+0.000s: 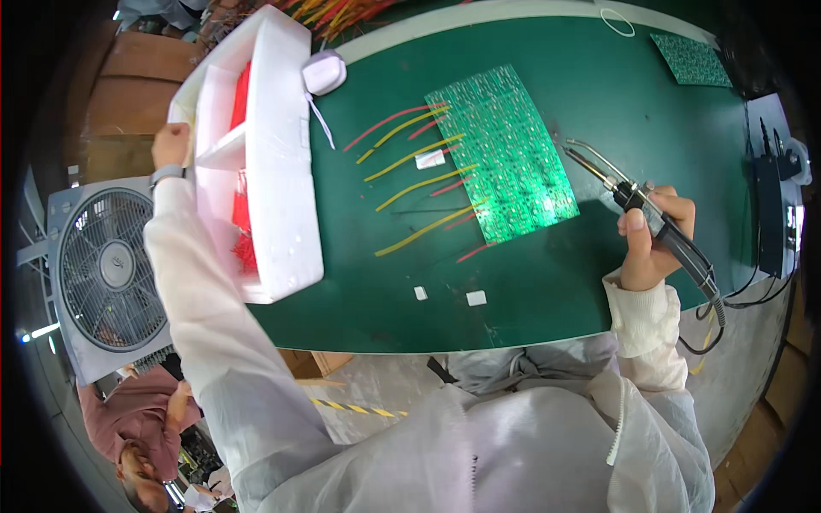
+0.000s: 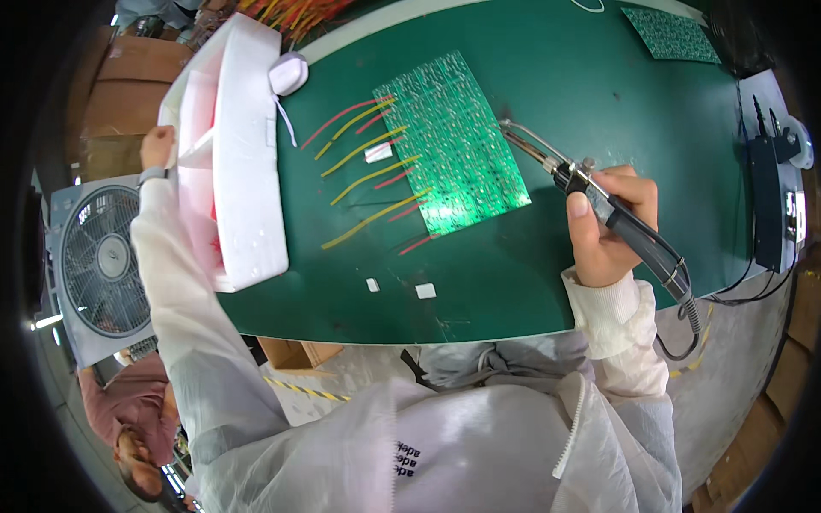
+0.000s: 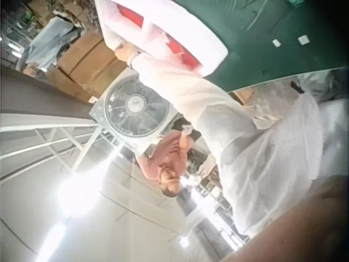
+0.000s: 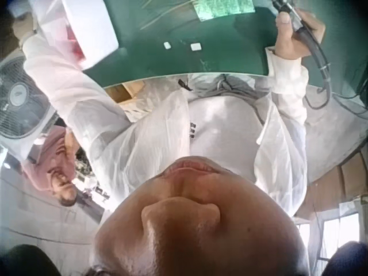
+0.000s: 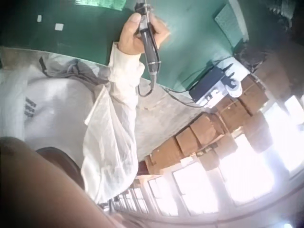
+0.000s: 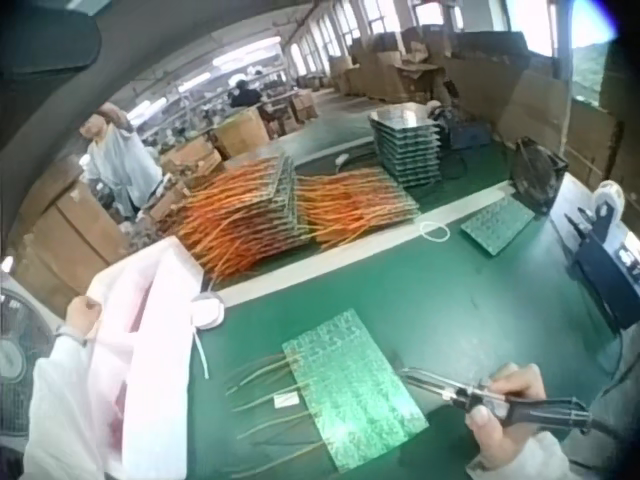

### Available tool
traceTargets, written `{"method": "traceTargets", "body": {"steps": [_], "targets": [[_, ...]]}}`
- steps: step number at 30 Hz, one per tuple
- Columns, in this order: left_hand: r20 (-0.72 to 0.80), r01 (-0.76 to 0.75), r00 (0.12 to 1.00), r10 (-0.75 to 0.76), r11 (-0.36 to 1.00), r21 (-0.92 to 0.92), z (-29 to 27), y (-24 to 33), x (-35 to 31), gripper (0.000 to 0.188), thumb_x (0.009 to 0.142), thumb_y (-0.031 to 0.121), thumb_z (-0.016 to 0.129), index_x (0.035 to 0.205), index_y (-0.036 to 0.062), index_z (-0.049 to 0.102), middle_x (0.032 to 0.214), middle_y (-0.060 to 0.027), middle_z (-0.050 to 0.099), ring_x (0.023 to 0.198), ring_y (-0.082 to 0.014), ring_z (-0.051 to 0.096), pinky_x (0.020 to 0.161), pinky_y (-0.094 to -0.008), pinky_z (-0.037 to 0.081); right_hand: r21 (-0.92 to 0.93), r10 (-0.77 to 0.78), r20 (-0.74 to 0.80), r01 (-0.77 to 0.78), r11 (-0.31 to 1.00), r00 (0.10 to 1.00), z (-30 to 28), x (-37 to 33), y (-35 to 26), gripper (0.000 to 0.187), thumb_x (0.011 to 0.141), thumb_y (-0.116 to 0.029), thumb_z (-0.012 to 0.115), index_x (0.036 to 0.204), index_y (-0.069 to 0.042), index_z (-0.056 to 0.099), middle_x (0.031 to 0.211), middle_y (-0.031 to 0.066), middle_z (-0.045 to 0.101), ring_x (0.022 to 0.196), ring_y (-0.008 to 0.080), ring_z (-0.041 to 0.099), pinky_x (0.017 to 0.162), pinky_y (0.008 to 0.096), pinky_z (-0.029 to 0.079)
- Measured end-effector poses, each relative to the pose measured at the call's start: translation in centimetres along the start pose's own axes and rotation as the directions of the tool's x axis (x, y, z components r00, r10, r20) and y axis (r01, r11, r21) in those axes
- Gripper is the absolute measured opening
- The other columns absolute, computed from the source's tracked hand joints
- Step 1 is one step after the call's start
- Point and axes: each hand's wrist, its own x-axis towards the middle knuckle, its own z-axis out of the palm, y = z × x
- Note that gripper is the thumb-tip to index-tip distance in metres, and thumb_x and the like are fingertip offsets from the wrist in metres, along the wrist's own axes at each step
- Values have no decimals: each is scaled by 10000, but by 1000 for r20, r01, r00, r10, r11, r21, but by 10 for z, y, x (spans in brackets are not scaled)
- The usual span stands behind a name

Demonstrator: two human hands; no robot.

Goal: The person solders wires to a circuit board, repeatedly picking up wires from a styrofoam container and attaching them to the board using a soldering iron.

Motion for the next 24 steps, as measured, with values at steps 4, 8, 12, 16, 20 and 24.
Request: {"method": "traceTargets", "body": {"steps": [4, 8, 12, 16, 20, 24], "targets": [[203, 142, 968, -145, 989, 30, 52, -49, 31, 349, 740, 345, 630, 943, 67, 688, 930, -163, 664, 894, -312, 634, 819, -341, 471, -20, -16, 26, 17, 1000, 1000, -3, 1, 5, 247, 771, -75, 658, 930, 2, 484, 720, 71, 521, 628, 105, 442, 609, 240, 377], [295, 139, 948, -122, 990, -38, 49, 4, 36, 336, 714, 306, 669, 920, 41, 688, 881, -151, 675, 833, -270, 647, 764, -325, 474, -32, 54, -37, -55, 998, 998, -8, -1, -1, 239, 779, -85, 659, 925, -1, 489, 726, 69, 525, 626, 98, 440, 595, 234, 366], [258, 195, 949, -183, 981, -22, 41, 7, 31, 247, 721, 287, 654, 879, 106, 710, 852, -98, 686, 786, -234, 648, 736, -305, 478, -15, 53, -27, -53, 998, 998, -9, -1, 0, 246, 780, -89, 665, 925, 2, 488, 728, 69, 528, 625, 94, 435, 588, 230, 358], [131, 260, 959, -250, 963, -69, 38, -33, 30, 258, 721, 333, 634, 870, 140, 718, 876, -104, 681, 814, -265, 646, 754, -326, 485, -6, 38, 7, -38, 999, 999, -5, 1, 2, 259, 780, -97, 674, 927, 3, 486, 731, 69, 530, 627, 94, 432, 589, 229, 358], [-162, 124, 976, -148, 981, -149, -9, -52, 37, 218, 780, 278, 610, 875, 114, 718, 884, -115, 682, 835, -218, 647, 734, -322, 486, 50, 7, -11, -7, 999, 1000, 0, 2, 0, 256, 781, -97, 676, 922, 4, 488, 736, 71, 534, 633, 102, 439, 590, 235, 363], [-330, -255, 943, 35, 711, -655, -59, 88, -8, 236, 927, 165, 519, 1012, -55, 522, 1052, -129, 622, 963, -168, 593, 846, -257, 452, 46, -39, 20, 38, 998, 999, -5, 3, 1, 282, 773, -84, 680, 938, 11, 472, 742, 87, 546, 639, 119, 472, 592, 245, 397]]}}
